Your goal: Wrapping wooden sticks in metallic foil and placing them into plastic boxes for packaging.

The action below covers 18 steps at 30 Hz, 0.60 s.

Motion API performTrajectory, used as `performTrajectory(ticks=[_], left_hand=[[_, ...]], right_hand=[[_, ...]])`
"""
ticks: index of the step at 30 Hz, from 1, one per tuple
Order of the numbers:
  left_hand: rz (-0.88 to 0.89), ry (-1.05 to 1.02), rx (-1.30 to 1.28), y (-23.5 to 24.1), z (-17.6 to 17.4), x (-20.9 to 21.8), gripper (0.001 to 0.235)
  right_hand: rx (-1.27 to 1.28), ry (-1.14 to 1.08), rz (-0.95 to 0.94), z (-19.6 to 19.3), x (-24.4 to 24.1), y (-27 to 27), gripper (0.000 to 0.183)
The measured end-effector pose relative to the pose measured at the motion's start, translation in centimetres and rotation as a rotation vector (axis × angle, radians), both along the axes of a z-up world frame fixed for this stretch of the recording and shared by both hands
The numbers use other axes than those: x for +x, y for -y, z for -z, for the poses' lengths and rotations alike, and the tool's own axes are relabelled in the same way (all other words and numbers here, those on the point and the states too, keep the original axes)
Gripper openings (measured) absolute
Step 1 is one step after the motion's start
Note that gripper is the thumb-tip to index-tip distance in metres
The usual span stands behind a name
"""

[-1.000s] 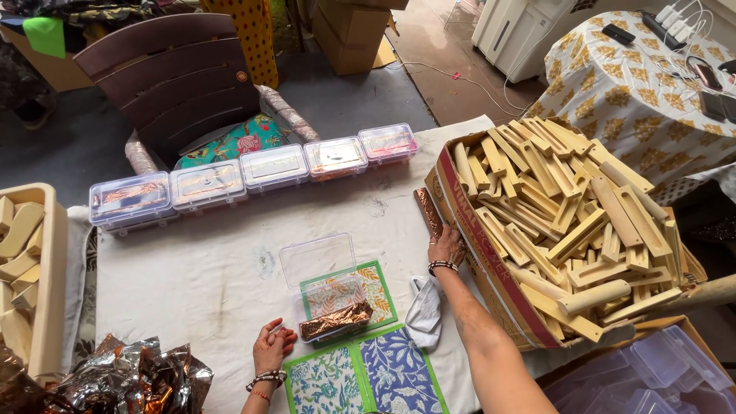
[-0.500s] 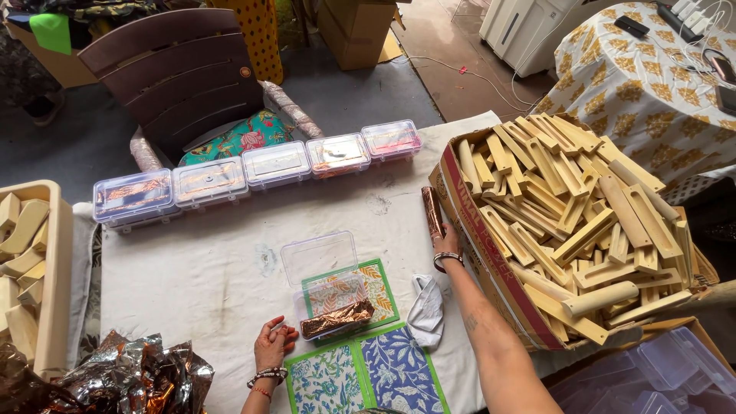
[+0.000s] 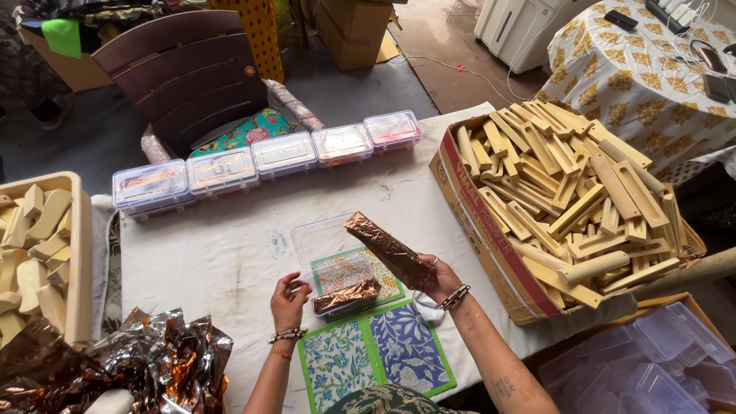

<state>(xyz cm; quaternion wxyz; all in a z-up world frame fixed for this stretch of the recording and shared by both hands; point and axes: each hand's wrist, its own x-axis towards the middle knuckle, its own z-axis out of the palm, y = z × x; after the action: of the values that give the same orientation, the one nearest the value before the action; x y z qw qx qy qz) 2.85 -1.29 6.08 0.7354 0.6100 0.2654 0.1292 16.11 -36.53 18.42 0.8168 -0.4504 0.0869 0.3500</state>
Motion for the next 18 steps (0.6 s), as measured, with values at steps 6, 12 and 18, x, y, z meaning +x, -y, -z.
performTrajectory(ticks=[6,12,18], left_hand=[[0.551,0.215,-0.422,1.9,-8.2,1.5,0.093],[0.671,0.317,-0.54,2.8,-16.0,-1.2,0.097],[0.625,0.3,-0.364,2.4,-14.9,-2.1,0.076]], right_hand=[[0.104,0.004,-0.289,-3.0,-4.5,-1.9,0.046],[0.065,0.027,-0.389,-5.1,-6.3,-2.6,0.049],[-0.027,0.081,-0.405,-6.0,-6.9,-2.7,0.052]])
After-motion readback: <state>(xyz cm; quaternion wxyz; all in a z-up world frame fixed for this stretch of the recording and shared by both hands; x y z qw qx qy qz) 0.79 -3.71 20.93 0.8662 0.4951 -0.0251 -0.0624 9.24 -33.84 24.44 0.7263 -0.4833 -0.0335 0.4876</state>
